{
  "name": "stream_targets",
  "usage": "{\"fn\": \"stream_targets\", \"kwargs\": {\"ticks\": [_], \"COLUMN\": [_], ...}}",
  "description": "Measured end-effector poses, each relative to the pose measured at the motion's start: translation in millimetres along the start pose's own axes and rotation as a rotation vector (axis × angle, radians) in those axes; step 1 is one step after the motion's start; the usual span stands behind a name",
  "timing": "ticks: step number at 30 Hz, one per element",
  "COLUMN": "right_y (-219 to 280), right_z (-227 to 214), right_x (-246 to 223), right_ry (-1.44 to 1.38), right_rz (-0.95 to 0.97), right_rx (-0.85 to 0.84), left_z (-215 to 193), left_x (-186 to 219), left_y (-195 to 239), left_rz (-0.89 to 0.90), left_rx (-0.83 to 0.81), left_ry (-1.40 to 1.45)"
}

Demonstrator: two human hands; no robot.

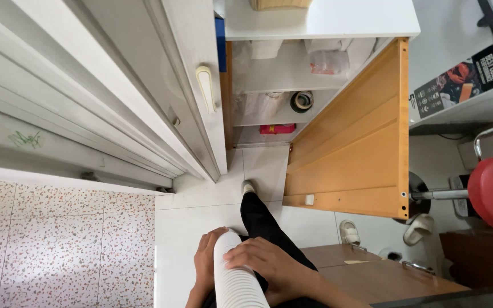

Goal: The recorder takes a stack of empty paper cups from a storage cabinet and places them in the holder on top of the gelato display freezer, then puts on a glove to prepare for serving.

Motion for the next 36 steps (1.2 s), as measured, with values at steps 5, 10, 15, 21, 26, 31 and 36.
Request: {"fn": "stream_targets", "kwargs": {"ticks": [5, 10, 15, 21, 26, 31, 36], "right_y": [-8, 36, 121, 106, 58, -14, -54], "right_z": [-44, -121, -155, -146, -133, -121, -94], "right_x": [-3, 11, 56, 73, 67, 65, 119], "right_ry": [-0.197, -0.059, 0.811, 0.816, 0.815, 0.561, 0.154], "right_rz": [0.095, 0.465, 1.181, 1.465, 1.487, 1.342, 0.848], "right_rx": [-0.156, -0.019, 0.573, 0.357, 0.261, 0.32, 0.417], "left_z": [1, 0, -3, -9, -10, -11, -15], "left_x": [-2, 6, 4, -1, -15, -21, -31], "left_y": [0, -1, 1, 5, 14, 16, 14], "left_rz": [-0.045, -0.012, -0.048, -0.124, -0.123, -0.161, -0.243], "left_rx": [0.002, 0.029, 0.034, 0.095, 0.189, 0.305, 0.433], "left_ry": [-0.015, 0.043, 0.046, 0.025, 0.008, 0.01, -0.023]}}
Point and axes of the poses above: each hand's wrist, its own y-axis away from the middle knuckle, its own z-axis out of the palm, x = y × z, the point moved 1 cm from there along -y, towards the middle knuckle, and after that the axes turned 14 degrees about y, right-handed, at the moved point
